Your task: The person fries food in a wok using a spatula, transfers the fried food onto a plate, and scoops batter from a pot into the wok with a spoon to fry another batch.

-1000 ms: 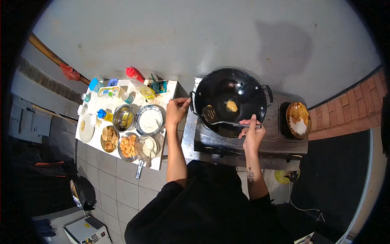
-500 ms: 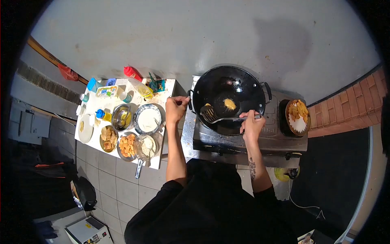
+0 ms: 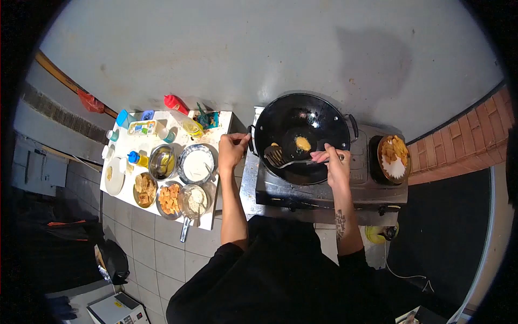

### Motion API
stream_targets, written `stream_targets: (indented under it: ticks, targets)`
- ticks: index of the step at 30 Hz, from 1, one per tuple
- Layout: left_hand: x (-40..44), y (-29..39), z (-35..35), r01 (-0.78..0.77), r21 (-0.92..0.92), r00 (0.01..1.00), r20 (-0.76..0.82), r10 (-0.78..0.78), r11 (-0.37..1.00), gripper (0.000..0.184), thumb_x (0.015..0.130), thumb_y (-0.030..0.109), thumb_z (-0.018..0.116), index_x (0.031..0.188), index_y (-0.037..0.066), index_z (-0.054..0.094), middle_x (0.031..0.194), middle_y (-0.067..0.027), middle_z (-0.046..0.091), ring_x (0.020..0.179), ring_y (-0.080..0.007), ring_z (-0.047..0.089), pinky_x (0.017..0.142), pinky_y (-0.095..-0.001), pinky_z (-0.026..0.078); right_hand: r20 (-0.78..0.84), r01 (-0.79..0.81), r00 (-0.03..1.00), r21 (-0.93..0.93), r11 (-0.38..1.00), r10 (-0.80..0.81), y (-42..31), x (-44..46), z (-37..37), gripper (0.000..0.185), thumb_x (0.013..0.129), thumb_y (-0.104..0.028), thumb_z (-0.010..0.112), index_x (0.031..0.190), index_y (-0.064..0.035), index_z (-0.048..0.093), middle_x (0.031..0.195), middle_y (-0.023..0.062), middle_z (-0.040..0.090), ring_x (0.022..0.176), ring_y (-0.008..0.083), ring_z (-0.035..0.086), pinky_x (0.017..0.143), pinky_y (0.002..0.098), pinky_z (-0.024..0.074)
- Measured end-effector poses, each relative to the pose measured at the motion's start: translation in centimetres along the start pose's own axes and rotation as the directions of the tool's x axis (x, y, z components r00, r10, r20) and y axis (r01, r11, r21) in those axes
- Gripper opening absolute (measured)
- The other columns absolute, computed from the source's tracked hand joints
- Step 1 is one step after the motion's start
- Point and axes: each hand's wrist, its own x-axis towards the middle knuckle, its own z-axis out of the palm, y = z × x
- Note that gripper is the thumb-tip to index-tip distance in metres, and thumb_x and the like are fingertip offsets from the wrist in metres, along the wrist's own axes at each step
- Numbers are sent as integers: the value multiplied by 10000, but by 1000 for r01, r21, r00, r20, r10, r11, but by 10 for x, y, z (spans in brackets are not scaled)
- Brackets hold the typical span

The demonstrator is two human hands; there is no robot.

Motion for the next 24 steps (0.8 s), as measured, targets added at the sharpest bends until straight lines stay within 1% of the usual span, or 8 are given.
stream_targets:
  ticks: [3, 5, 8, 9, 11, 15, 17, 24]
  targets:
    - [-2, 2, -2, -21, -31, 1000, -16, 21, 999, 201, 805, 161, 726, 863, -31, 721, 732, -139, 705, 609, -137, 629, 604, -286, 491, -80, 73, 994, 1, 997, -73, 16, 0, 1, 419, 932, -58, 472, 533, 25, 567, 583, 155, 623, 578, 215, 628, 689, 365, 534]
    - [-1, -2, 0, 0, -60, 1000, -5, 0, 998, 199, 806, 164, 726, 849, -30, 722, 716, -136, 701, 599, -136, 624, 600, -288, 489, -233, 45, 972, 32, 998, -36, 22, -1, 0, 412, 920, -27, 475, 515, 25, 531, 551, 146, 595, 529, 212, 609, 633, 363, 543]
    - [-2, 0, -1, -32, -2, 999, -11, 32, 999, 196, 803, 157, 727, 843, -34, 720, 700, -135, 697, 595, -139, 625, 598, -289, 490, -376, 23, 927, 81, 996, 9, 21, -1, 5, 390, 897, 2, 481, 509, 32, 511, 522, 134, 568, 487, 203, 586, 561, 355, 540]
    - [-1, 0, -2, -30, 0, 999, -11, 30, 1000, 196, 803, 157, 727, 843, -34, 720, 700, -135, 697, 595, -139, 625, 598, -289, 490, -375, 20, 927, 82, 996, 12, 18, -1, 9, 390, 897, 2, 481, 509, 32, 511, 522, 134, 568, 487, 203, 586, 561, 355, 540]
    - [-1, 0, -1, -6, -11, 1000, 0, 6, 1000, 191, 803, 151, 731, 828, -38, 718, 660, -102, 683, 570, -112, 590, 572, -278, 473, -465, -18, 885, 36, 999, 33, 11, -1, 16, 374, 869, 20, 490, 495, 33, 492, 502, 126, 553, 455, 195, 567, 527, 351, 536]
    - [-2, 4, -4, 48, -7, 997, 60, -47, 999, 242, 836, 204, 718, 836, -38, 726, 639, -40, 644, 581, -87, 531, 550, -281, 447, -455, -35, 890, -10, 999, 26, 15, 3, 16, 366, 886, 8, 506, 521, 29, 500, 518, 117, 537, 465, 187, 549, 534, 347, 529]
    - [-2, 5, -2, 25, -57, 1000, 19, -24, 998, 188, 804, 142, 734, 775, -42, 707, 568, -8, 589, 524, -55, 458, 503, -249, 396, -432, -43, 901, -31, 999, 26, 7, 3, 18, 359, 887, -2, 512, 530, 41, 513, 522, 119, 545, 468, 188, 558, 532, 342, 525]
    - [0, 4, -1, -10, -60, 1000, -16, 9, 998, 188, 796, 137, 741, 759, -43, 700, 565, -10, 587, 521, -59, 461, 503, -253, 399, -424, -79, 905, -144, 986, 11, 8, 11, 14, 358, 889, -5, 511, 535, 49, 519, 529, 123, 557, 467, 191, 562, 525, 337, 519]
